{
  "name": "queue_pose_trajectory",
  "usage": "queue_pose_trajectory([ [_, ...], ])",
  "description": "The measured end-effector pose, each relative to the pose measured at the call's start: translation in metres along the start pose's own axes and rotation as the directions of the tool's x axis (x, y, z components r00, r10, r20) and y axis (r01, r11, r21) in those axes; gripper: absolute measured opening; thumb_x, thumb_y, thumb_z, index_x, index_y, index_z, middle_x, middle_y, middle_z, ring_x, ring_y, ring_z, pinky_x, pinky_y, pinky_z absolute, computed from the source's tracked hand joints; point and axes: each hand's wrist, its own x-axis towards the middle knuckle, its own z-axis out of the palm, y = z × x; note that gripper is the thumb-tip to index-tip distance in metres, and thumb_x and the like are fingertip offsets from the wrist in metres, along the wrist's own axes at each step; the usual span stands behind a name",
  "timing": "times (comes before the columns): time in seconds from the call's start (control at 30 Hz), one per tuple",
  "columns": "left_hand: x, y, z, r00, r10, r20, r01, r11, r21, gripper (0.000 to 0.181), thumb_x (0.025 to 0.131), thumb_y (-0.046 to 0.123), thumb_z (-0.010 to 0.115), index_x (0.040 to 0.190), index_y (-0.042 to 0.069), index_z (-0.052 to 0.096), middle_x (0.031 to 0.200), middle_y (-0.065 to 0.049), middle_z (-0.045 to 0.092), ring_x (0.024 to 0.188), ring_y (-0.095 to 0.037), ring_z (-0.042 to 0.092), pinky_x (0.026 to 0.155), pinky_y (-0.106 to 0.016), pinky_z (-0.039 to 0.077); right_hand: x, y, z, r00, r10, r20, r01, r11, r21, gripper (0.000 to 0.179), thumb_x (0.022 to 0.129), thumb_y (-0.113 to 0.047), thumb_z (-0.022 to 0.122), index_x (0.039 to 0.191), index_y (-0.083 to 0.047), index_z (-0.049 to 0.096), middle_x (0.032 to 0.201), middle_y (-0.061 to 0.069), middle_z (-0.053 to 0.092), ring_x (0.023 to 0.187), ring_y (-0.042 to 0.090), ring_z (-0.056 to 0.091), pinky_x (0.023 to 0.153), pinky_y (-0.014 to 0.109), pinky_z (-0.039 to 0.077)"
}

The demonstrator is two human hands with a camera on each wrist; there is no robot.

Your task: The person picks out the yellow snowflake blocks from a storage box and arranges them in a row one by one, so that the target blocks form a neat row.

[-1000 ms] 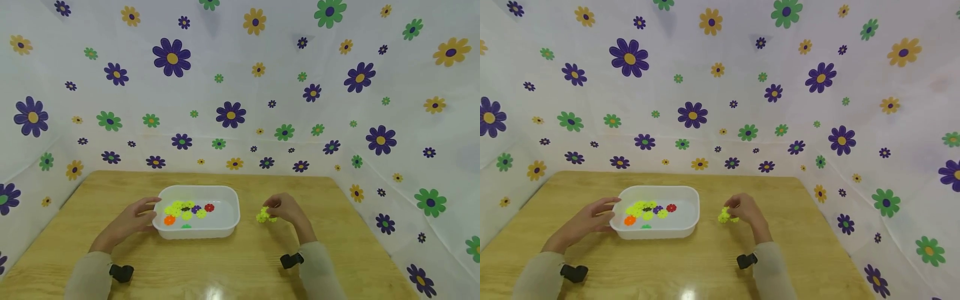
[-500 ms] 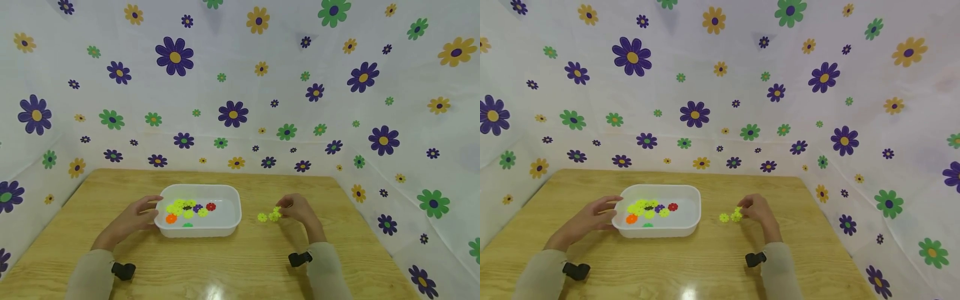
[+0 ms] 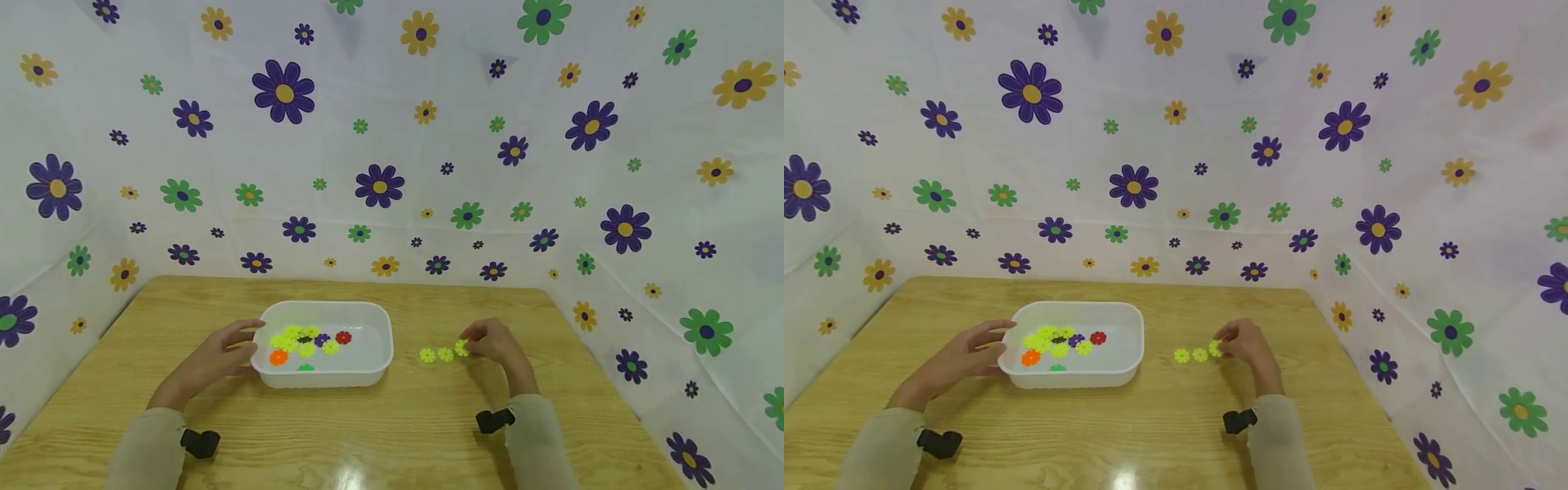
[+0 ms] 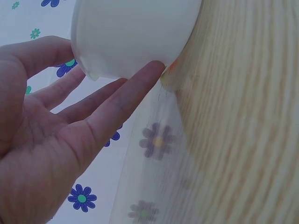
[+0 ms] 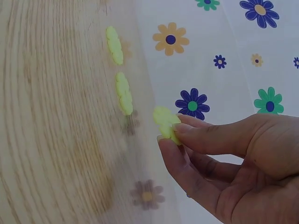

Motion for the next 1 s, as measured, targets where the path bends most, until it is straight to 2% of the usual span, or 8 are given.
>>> queue_pose_trajectory([
  [0.3, 0.001, -0.001, -0.001, 1.000, -0.002, 0.005, 0.002, 1.000, -0.012, 0.062, 0.107, 0.025, 0.056, 0.159, 0.005, 0.030, 0.161, -0.037, 0.028, 0.133, -0.052, 0.054, 0.094, -0.044, 0.063, 0.003, 0.011, -0.003, 0.999, 0.036, -0.013, -0.037, 0.998, -0.058, 0.017, 0.091, 0.005, 0.070, 0.107, 0.006, 0.074, 0.097, 0.018, 0.069, 0.082, 0.020, 0.066, 0.081, 0.037, 0.064],
  [0.57, 0.000, -0.001, -0.001, 1.000, -0.010, -0.002, 0.010, 1.000, 0.003, 0.062, 0.107, 0.026, 0.056, 0.159, 0.006, 0.030, 0.162, -0.037, 0.028, 0.134, -0.052, 0.054, 0.095, -0.045, 0.063, 0.006, 0.016, 0.002, 1.000, -0.010, 0.004, 0.010, 0.998, -0.056, 0.017, 0.087, 0.009, 0.069, 0.104, 0.010, 0.073, 0.092, 0.021, 0.072, 0.076, 0.022, 0.071, 0.074, 0.037, 0.064],
  [0.7, 0.000, -0.002, -0.002, 1.000, -0.014, -0.011, 0.014, 1.000, 0.017, 0.061, 0.107, 0.027, 0.056, 0.159, 0.007, 0.031, 0.162, -0.036, 0.027, 0.134, -0.053, 0.053, 0.095, -0.044, 0.063, 0.008, 0.017, 0.004, 1.000, -0.003, -0.002, 0.003, 0.996, -0.092, 0.017, 0.087, 0.006, 0.072, 0.103, 0.008, 0.074, 0.092, 0.019, 0.072, 0.075, 0.021, 0.070, 0.072, 0.034, 0.061],
  [1.0, 0.001, -0.005, -0.002, 1.000, -0.009, -0.008, 0.009, 1.000, 0.008, 0.062, 0.107, 0.027, 0.057, 0.159, 0.008, 0.030, 0.162, -0.036, 0.027, 0.134, -0.052, 0.053, 0.094, -0.043, 0.063, 0.011, 0.019, 0.005, 0.999, 0.036, -0.013, -0.037, 0.989, -0.141, 0.016, 0.087, 0.002, 0.075, 0.103, 0.002, 0.076, 0.096, 0.017, 0.072, 0.083, 0.022, 0.064, 0.074, 0.033, 0.059],
])
